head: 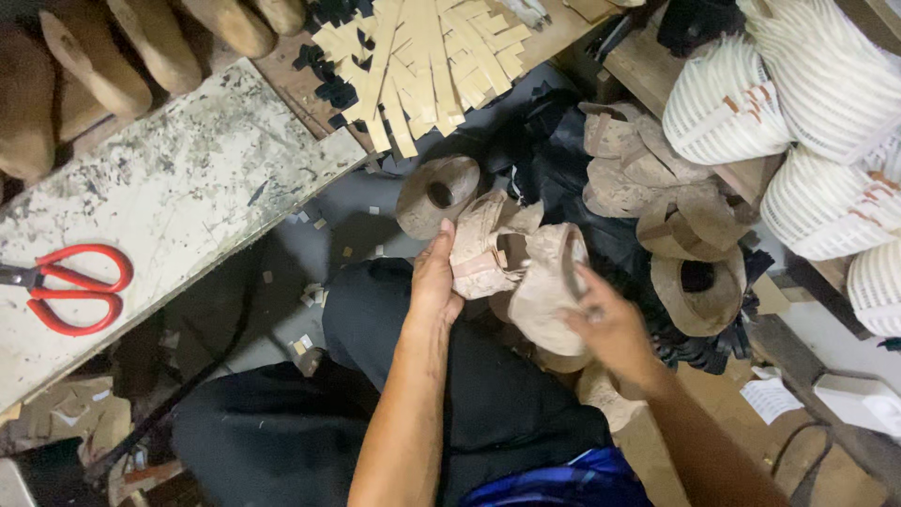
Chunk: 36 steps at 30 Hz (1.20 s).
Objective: The person sits on the workshop floor and gathers cut shoe upper pieces one at a time from a pile, aligning and stacking them into a neat bundle. They press the stack together, secure it with a strap and tape, and set the finished bundle aside.
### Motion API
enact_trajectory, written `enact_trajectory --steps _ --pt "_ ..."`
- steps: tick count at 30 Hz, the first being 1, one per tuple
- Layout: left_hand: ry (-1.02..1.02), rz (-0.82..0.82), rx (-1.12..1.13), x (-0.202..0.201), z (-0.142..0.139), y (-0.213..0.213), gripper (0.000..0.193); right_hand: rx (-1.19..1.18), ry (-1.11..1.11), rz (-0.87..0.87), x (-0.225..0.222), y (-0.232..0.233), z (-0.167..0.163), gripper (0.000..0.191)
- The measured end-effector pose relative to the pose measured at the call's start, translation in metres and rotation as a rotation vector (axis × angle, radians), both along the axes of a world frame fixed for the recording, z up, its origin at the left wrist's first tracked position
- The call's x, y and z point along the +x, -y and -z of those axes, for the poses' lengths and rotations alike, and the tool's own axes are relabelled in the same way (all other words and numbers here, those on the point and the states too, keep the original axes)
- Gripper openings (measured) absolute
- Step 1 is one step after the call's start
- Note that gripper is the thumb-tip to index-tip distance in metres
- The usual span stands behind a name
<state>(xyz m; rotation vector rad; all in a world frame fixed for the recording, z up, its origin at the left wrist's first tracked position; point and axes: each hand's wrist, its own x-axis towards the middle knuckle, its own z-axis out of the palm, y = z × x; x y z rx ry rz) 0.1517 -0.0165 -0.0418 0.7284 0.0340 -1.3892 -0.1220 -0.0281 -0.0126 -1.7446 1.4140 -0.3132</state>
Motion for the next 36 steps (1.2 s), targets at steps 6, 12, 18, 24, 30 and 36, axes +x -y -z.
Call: enact_trajectory --steps 6,12,18,24,30,36 --pt "-0.022 -0.177 0.056 0.012 -0.002 0.002 0.042 -0.297 0.338 0.091 -0.124 0.070 -0.031 0.041" --pt "-0.064 -0.040 0.007 0.013 -0.025 -0.002 0.048 -0.033 0.720 0.427 -0.190 0.075 -0.075 0.031" --pt "-0.138 0.296 -0.220 -0.013 -0.028 -0.013 0.062 0.419 1.318 0.108 -0.127 0.073 -0.047 0.036" --pt "-0.168 0.509 -0.289 -0.013 -0.026 -0.024 0.068 0.827 1.628 -0.268 -0.053 0.087 -0.015 0.046" --pt "-0.040 0.464 -0.288 -0.006 -0.027 -0.026 0.067 0.675 1.276 0.201 -0.032 0.085 -0.010 0.034" --pt "0.090 0.450 -0.103 -0.010 -0.030 -0.018 0.071 0.557 1.340 0.519 -0.020 0.074 0.009 0.034"
